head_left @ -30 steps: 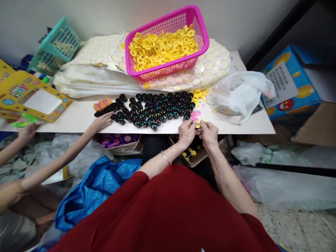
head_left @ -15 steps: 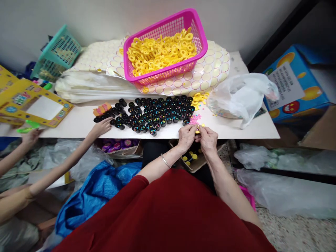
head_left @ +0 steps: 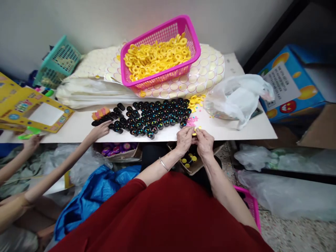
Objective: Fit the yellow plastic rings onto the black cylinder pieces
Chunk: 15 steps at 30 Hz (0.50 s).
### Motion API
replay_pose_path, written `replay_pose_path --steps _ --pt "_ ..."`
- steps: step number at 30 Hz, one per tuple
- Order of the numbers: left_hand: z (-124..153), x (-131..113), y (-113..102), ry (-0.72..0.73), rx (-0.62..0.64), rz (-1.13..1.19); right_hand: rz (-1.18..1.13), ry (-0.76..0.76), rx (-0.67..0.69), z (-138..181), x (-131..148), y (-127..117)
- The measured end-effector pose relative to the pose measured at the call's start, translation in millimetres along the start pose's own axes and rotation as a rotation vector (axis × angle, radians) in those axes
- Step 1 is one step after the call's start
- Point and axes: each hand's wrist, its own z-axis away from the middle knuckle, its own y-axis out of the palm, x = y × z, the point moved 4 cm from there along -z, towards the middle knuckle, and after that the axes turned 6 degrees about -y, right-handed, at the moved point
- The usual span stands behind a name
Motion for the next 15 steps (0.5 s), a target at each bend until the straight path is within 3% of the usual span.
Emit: replay_pose_path --steps 8,15 --pt "-0.1 1.4 1.4 0.028 -0.001 -0.007 -0.051 0.009 0.043 4.5 9.4 2.7" --pt "-1.3 5.7 2.1 0.036 0.043 -0.008 -0.061 0.094 -0.028 0.9 7.7 4.0"
